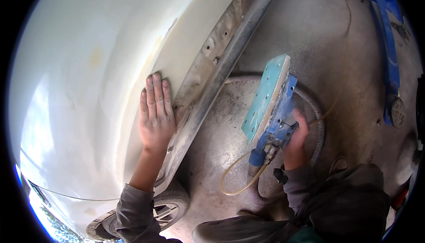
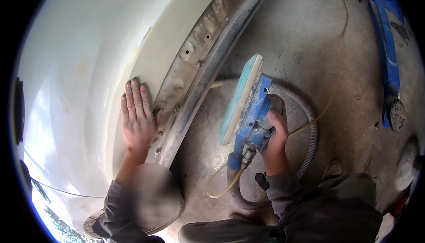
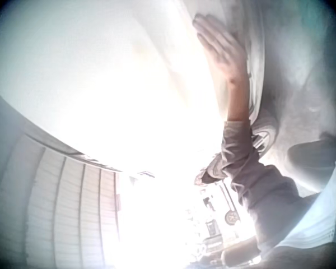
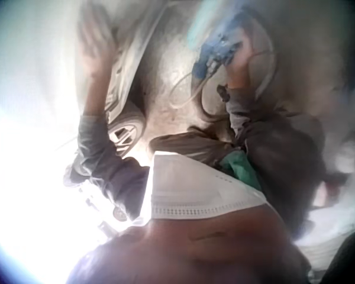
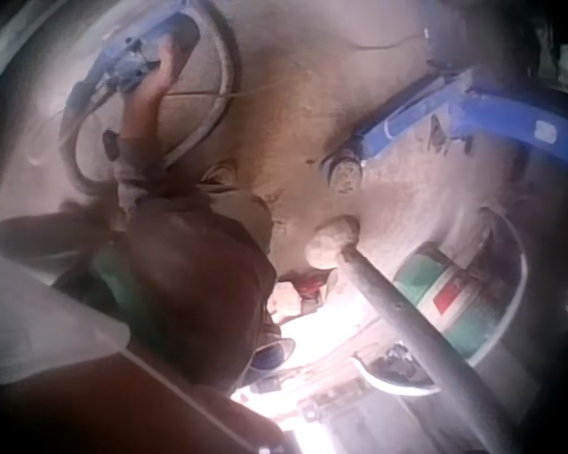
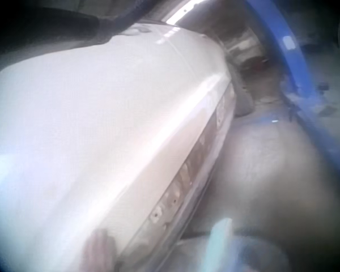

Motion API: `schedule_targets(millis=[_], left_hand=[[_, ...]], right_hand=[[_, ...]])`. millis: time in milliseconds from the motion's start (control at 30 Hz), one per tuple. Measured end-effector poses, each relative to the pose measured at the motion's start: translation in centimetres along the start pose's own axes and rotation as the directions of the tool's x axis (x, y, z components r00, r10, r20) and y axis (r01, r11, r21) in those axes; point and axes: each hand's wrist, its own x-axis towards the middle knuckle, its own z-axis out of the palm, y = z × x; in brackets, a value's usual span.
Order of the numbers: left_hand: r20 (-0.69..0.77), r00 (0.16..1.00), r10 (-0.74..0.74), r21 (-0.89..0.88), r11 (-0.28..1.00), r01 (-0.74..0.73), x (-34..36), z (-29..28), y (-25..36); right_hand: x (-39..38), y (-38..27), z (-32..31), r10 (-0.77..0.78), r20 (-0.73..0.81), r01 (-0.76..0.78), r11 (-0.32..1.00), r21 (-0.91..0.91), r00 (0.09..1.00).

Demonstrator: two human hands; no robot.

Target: The person uses a blue pneumatic sander to smooth the surface of a white car bumper. They move the tool across the panel in controlled strokes, occasionally pausing to feel the surface with their hand.

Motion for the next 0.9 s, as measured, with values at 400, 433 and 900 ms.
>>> schedule_targets(millis=[400, 433, 900], left_hand=[[-0.021, 0.998, -0.064, -0.02, 0.998, 0.064, 3.8, -0.8, 0.6], [-0.032, 0.996, -0.084, 0.011, 0.996, 0.084, 2.1, -0.5, 0.3], [0.018, 0.976, -0.218, -0.025, 0.976, 0.218, -16.6, -1.8, -5.0]], right_hand=[[2.6, -0.2, 7.6, -0.386, 0.407, 0.545, 0.723, -0.424, 0.828], [3.5, 0.1, 8.6, -0.458, 0.481, 0.659, 0.603, -0.449, 0.747], [8.3, 1.6, 14.8, -0.544, 0.68, 0.794, -0.04, -0.607, 0.492]])
